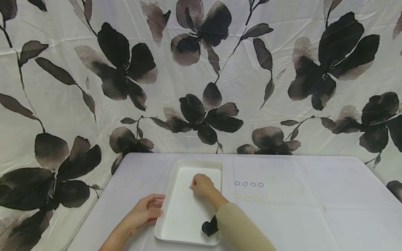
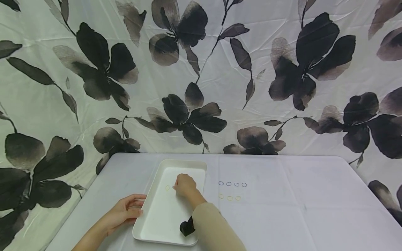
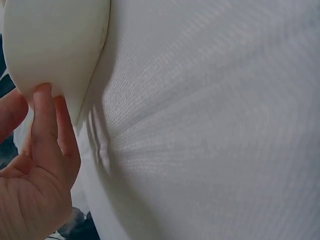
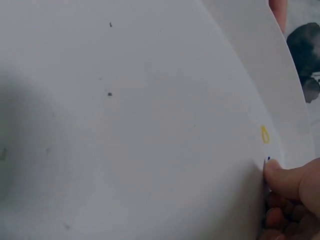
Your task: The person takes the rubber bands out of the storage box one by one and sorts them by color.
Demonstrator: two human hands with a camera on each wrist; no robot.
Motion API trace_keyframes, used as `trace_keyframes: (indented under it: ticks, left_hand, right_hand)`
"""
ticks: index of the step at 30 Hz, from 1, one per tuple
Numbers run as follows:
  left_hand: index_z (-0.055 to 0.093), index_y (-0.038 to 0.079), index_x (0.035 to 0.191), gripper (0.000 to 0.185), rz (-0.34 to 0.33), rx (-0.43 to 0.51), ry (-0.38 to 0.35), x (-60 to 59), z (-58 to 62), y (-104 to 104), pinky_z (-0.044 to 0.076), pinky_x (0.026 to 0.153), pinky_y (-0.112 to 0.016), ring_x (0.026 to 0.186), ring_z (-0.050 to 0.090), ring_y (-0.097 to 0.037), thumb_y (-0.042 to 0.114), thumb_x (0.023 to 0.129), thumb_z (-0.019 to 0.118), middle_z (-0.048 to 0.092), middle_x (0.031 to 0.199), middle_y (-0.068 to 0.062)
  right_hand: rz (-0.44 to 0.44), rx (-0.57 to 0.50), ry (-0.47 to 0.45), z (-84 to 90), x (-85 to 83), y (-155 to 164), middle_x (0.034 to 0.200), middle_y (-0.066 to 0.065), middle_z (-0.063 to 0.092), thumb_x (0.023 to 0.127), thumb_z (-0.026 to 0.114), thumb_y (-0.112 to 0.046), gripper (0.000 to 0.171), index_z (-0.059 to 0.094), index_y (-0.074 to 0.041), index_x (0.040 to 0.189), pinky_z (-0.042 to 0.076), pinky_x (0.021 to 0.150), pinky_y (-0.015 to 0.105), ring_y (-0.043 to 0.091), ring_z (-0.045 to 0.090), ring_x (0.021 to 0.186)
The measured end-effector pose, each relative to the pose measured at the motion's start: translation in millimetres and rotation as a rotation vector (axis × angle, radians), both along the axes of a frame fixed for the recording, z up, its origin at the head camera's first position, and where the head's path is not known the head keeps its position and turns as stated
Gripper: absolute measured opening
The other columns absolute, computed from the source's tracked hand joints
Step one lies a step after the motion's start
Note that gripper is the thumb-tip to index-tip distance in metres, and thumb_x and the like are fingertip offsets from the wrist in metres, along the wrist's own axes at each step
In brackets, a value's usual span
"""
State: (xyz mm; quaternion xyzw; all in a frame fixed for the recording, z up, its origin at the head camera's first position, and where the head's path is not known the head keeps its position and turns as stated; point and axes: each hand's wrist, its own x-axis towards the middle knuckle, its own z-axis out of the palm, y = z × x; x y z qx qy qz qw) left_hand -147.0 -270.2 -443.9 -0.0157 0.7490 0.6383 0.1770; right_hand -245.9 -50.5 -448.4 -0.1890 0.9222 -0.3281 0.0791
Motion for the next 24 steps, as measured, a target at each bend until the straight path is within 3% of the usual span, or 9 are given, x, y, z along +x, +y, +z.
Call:
trace_keyframes:
  ticks: [8, 15, 24]
  left_hand:
    - [0.038, -0.007, 0.133, 0.058, 0.010, -0.018, 0.005, 0.2, -0.3, 1, 0.052, 0.076, -0.040, 0.099, 0.059, -0.024, 0.004, 0.082, 0.065, 0.051, 0.119, -0.021]
    - [0.038, -0.007, 0.133, 0.058, 0.004, -0.039, 0.007, 1.0, 1.1, 1, 0.052, 0.076, -0.039, 0.098, 0.059, -0.024, 0.004, 0.082, 0.065, 0.051, 0.119, -0.020]
    - [0.038, -0.008, 0.133, 0.058, 0.010, -0.043, 0.018, 1.4, 1.7, 1, 0.053, 0.076, -0.039, 0.098, 0.059, -0.024, 0.002, 0.082, 0.065, 0.052, 0.119, -0.021]
  right_hand:
    - [0.021, -0.112, -0.030, 0.5, -8.5, 9, 0.065, -0.001, 0.051, 0.083, 0.061, -0.001, 0.017, 0.058, -0.004, 0.067, 0.037, 0.054, 0.022, 0.010, 0.043, 0.058]
    - [0.031, -0.224, -0.107, 0.3, -14.6, 20, 0.054, -0.003, 0.049, 0.077, 0.059, 0.005, 0.016, 0.059, -0.003, 0.064, 0.035, 0.048, 0.019, 0.008, 0.043, 0.050]
    - [0.036, -0.391, -0.175, 8.1, -14.6, 25, 0.055, 0.000, 0.053, 0.078, 0.065, 0.007, 0.005, 0.063, 0.004, 0.075, 0.040, 0.049, 0.019, 0.008, 0.047, 0.049]
